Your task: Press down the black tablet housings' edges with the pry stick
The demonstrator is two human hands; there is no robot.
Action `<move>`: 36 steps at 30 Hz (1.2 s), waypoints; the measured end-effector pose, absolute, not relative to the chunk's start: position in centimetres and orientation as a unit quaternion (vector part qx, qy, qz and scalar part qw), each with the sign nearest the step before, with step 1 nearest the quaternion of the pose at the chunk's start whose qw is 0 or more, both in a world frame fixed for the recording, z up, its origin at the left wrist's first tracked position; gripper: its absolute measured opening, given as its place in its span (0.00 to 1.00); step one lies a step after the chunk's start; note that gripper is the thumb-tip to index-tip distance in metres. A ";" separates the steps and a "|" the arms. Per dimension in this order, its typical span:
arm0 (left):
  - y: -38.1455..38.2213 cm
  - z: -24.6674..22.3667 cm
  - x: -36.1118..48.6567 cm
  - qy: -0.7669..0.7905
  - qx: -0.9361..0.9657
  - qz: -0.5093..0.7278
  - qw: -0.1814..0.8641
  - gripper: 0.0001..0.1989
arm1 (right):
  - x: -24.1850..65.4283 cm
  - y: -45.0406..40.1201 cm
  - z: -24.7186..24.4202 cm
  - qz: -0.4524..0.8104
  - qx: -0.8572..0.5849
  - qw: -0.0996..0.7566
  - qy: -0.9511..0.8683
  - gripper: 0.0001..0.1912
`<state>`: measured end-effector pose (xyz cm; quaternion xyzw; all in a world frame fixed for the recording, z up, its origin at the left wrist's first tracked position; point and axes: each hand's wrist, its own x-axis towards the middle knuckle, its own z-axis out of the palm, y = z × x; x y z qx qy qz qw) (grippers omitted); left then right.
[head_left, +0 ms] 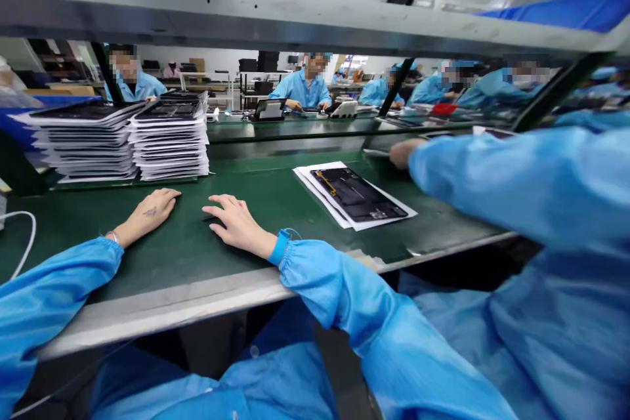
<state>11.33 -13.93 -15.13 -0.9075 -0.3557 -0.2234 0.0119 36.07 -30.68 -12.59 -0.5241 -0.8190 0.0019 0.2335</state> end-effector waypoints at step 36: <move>-9.6 -4.7 -3.0 -0.673 -0.480 -0.498 -0.263 0.20 | 25.1 -26.3 -2.9 0.482 -0.528 0.249 -0.653 0.26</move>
